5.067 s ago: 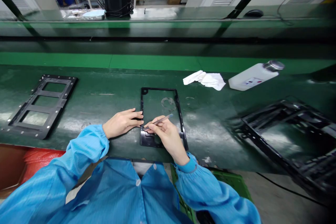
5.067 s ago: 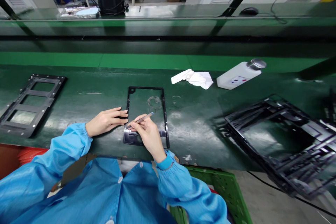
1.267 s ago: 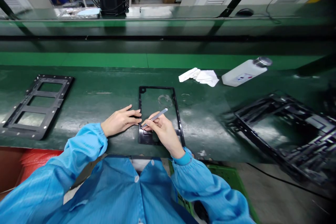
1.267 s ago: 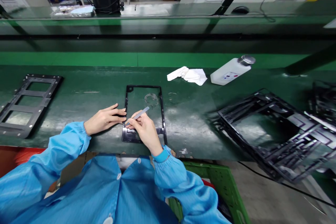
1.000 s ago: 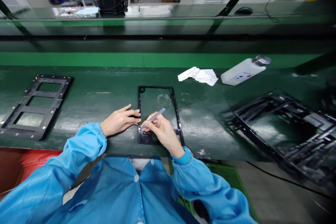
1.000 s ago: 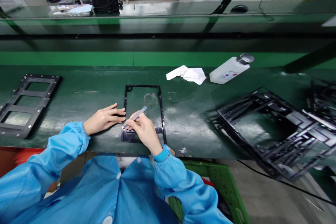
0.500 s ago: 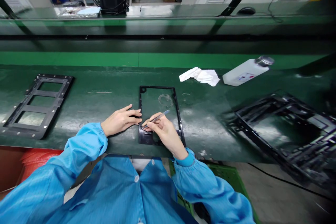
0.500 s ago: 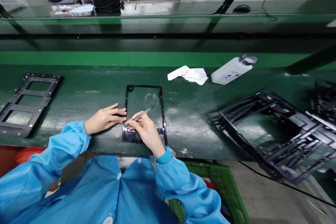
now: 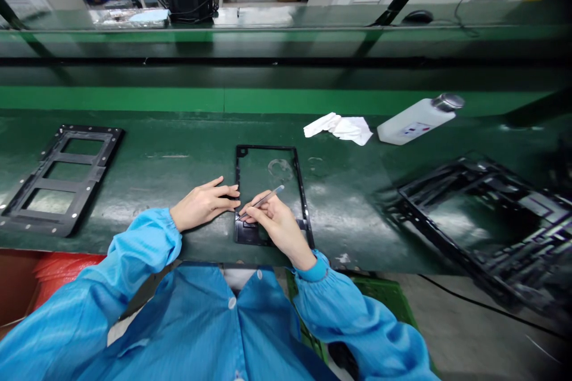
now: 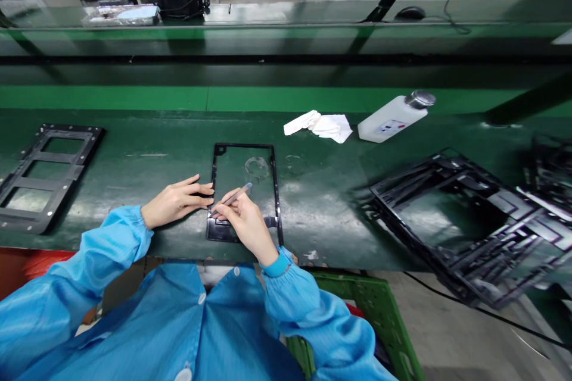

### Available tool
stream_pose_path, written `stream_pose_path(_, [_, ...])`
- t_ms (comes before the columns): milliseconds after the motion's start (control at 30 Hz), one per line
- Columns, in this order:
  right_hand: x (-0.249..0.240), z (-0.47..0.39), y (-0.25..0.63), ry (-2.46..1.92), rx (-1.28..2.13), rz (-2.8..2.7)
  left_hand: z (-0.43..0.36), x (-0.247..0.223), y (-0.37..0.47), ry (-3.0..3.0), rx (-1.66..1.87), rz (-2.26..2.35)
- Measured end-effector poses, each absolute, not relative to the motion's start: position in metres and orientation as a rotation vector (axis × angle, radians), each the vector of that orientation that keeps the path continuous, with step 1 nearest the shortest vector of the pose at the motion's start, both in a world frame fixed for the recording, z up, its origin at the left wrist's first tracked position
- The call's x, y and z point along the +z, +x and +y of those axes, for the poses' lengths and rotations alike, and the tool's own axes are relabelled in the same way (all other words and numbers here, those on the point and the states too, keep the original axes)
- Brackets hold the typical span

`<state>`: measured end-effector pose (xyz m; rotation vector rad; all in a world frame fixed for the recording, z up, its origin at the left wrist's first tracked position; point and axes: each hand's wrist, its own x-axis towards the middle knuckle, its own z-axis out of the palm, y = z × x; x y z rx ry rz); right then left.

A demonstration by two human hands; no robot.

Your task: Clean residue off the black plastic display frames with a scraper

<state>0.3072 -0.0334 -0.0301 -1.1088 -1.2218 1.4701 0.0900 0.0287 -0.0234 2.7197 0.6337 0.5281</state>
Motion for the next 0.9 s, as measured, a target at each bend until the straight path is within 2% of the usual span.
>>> stream_pose_path(700, [-0.026, -0.038, 0.311, -1.104, 1.492, -1.160, 0.028, -0.024, 0.089, 2.677, 0.550, 0.639])
stream_pose_path(900, [-0.019, -0.039, 0.306, -1.123, 1.364, -1.055, 0.024, -0.015, 0.095, 2.271, 0.819, 0.775])
